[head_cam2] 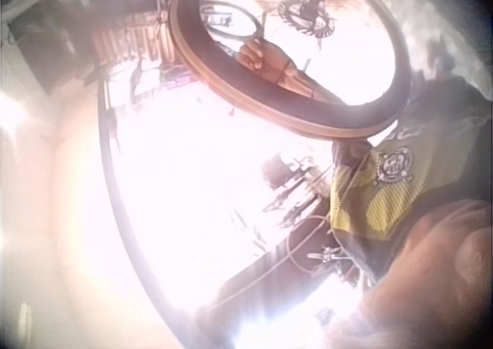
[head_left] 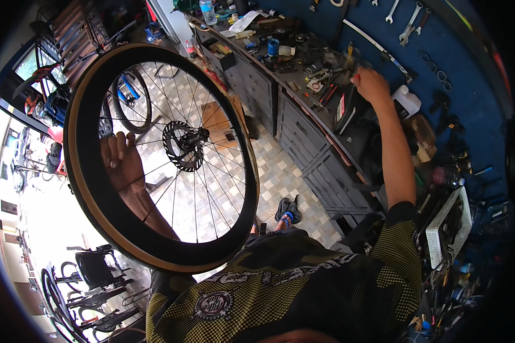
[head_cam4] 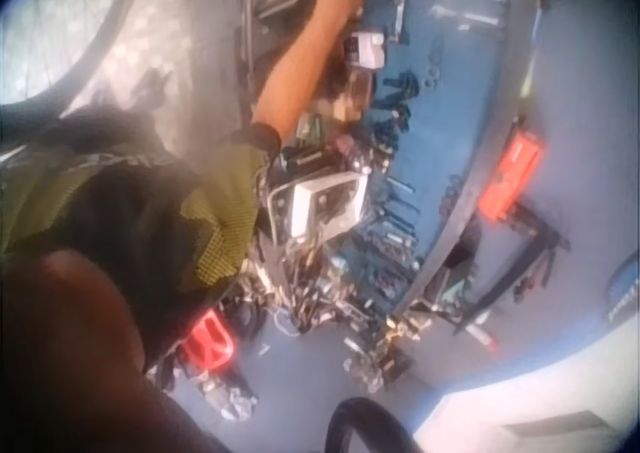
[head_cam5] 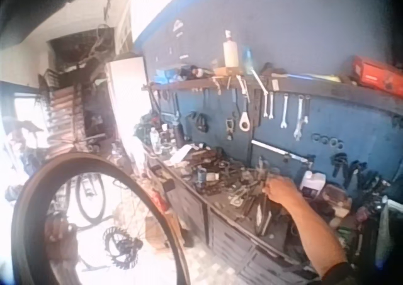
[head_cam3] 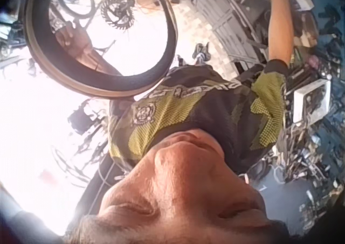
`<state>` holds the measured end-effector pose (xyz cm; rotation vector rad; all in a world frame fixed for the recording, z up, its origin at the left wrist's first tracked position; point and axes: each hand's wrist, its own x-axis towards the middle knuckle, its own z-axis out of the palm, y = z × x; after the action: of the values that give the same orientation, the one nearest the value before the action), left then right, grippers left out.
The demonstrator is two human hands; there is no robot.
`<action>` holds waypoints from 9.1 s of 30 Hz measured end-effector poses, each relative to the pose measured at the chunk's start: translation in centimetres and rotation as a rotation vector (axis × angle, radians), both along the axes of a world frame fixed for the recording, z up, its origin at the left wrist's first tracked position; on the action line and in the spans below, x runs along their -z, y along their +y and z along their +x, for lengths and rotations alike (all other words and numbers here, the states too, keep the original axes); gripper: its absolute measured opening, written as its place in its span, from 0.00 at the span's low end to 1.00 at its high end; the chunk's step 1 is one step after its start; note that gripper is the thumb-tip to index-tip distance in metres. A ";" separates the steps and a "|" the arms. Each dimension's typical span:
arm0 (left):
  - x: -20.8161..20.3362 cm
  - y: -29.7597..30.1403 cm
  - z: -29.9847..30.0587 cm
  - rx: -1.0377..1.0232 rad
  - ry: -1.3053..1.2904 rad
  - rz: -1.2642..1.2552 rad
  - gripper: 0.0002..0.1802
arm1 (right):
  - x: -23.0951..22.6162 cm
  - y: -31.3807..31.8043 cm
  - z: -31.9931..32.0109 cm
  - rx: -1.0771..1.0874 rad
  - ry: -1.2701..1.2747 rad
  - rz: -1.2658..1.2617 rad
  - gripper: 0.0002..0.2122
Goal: The person installs a bicycle tire onto a wheel rim by hand, seating the bead around the rim. They then apply sealant from a bottle into the tire through the valve stem and rotate the wheel to distribute the sealant.
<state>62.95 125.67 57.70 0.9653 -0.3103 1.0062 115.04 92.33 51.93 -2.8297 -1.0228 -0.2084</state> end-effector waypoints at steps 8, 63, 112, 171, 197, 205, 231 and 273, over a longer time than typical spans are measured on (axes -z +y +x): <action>1.1 0.8 0.1 -0.026 -0.005 -0.046 0.18 | 1.0 0.4 -0.9 0.174 0.009 0.018 0.28; 1.7 -5.7 8.5 0.284 0.079 0.117 0.08 | 11.9 -47.1 -44.2 0.949 -0.102 0.235 0.48; -4.3 -9.3 4.9 -0.801 0.373 1.483 0.21 | 36.4 -52.3 -98.4 1.562 0.985 0.522 0.37; -24.8 -57.9 -10.6 1.675 0.043 0.191 0.25 | 20.0 -55.3 -80.9 0.346 0.949 1.807 0.21; -8.1 -106.9 1.1 2.631 0.052 0.157 0.04 | 25.1 -70.1 -90.7 1.373 0.447 1.890 0.28; -3.6 -118.1 0.3 2.893 0.005 0.023 0.07 | 25.5 -68.8 -90.4 1.557 0.410 1.955 0.26; -1.2 -132.3 -6.1 3.042 0.183 0.163 0.07 | 28.9 -75.8 -93.5 1.582 0.483 1.987 0.34; 0.4 -151.6 -8.5 2.628 0.269 0.440 0.15 | 18.0 -115.8 -82.9 0.630 0.098 2.457 0.17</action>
<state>54.47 -25.90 57.34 0.3102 -1.0743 -1.6088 32.14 -23.50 33.95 -0.6312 0.3905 -0.6536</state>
